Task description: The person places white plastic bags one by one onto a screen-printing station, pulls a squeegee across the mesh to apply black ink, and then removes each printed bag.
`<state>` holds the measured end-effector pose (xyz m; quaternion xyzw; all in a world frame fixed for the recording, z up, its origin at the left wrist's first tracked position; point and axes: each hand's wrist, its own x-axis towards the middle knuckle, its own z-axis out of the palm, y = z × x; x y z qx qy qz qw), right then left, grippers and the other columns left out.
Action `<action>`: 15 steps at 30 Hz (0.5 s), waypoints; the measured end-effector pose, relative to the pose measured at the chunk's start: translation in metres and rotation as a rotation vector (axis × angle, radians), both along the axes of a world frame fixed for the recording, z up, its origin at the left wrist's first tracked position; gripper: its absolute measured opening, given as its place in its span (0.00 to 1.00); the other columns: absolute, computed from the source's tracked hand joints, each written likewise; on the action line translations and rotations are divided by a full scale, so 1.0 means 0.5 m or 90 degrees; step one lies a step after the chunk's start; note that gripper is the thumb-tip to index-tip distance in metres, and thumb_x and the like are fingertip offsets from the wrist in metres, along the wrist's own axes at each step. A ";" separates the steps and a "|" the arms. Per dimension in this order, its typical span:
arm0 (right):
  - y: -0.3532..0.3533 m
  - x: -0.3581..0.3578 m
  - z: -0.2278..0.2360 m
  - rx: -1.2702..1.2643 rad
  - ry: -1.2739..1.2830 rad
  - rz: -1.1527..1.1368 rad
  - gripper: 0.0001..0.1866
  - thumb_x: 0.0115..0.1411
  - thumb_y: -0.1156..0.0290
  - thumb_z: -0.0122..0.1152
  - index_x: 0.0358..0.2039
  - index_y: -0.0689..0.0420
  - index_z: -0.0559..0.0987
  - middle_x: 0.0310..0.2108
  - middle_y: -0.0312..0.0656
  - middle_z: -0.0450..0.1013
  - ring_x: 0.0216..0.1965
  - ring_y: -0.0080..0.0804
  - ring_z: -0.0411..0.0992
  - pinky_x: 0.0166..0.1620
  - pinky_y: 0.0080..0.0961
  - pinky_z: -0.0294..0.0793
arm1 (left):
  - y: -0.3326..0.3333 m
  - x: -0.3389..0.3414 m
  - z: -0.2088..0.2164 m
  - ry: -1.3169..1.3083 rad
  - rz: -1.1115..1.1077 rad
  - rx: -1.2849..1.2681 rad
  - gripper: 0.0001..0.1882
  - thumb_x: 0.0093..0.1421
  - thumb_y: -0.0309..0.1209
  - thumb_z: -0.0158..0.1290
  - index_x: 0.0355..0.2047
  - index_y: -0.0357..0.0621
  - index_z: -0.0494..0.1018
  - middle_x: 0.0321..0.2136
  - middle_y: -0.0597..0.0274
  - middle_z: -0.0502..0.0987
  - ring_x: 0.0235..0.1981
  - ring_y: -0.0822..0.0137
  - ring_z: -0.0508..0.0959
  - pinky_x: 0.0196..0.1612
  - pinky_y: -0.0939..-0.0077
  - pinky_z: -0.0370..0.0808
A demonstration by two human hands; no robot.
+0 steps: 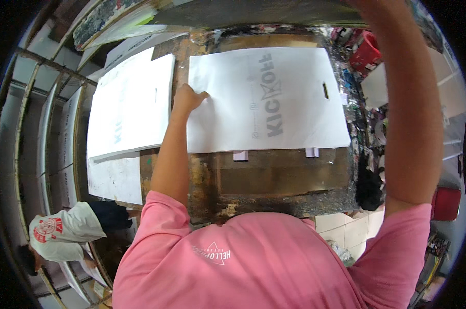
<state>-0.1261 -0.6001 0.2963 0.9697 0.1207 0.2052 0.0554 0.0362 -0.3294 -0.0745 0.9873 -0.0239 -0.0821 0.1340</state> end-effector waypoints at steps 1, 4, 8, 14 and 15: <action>0.007 0.001 -0.004 0.049 0.023 0.025 0.22 0.72 0.59 0.39 0.26 0.58 0.75 0.16 0.37 0.63 0.19 0.24 0.64 0.20 0.26 0.68 | 0.027 0.005 -0.014 0.034 0.032 -0.023 0.40 0.46 0.52 0.69 0.41 0.20 0.76 0.42 0.32 0.80 0.43 0.43 0.81 0.47 0.57 0.78; 0.002 -0.034 -0.001 0.129 0.024 0.055 0.27 0.72 0.55 0.35 0.23 0.56 0.74 0.14 0.32 0.58 0.17 0.18 0.54 0.17 0.20 0.62 | 0.055 0.048 -0.037 0.036 0.048 -0.160 0.39 0.39 0.50 0.72 0.35 0.20 0.78 0.30 0.38 0.81 0.30 0.48 0.83 0.35 0.57 0.79; -0.029 -0.046 0.006 0.131 0.042 0.118 0.30 0.72 0.53 0.33 0.27 0.60 0.77 0.18 0.38 0.66 0.20 0.21 0.64 0.17 0.21 0.64 | 0.061 0.053 -0.033 0.123 0.074 -0.281 0.42 0.39 0.47 0.74 0.43 0.19 0.75 0.35 0.40 0.81 0.33 0.47 0.83 0.35 0.55 0.78; -0.074 -0.093 -0.011 -0.060 -0.121 0.126 0.25 0.73 0.57 0.40 0.30 0.58 0.80 0.23 0.38 0.72 0.24 0.22 0.70 0.19 0.21 0.67 | -0.051 -0.035 0.069 0.169 0.038 -0.506 0.33 0.55 0.42 0.67 0.50 0.23 0.72 0.40 0.44 0.81 0.36 0.55 0.83 0.37 0.61 0.80; -0.068 -0.073 -0.021 -0.066 -0.124 0.190 0.23 0.73 0.58 0.41 0.31 0.57 0.81 0.23 0.38 0.72 0.24 0.23 0.71 0.19 0.21 0.68 | 0.026 -0.028 0.025 0.137 0.073 -0.464 0.31 0.57 0.40 0.66 0.50 0.24 0.72 0.40 0.45 0.81 0.36 0.56 0.83 0.38 0.62 0.80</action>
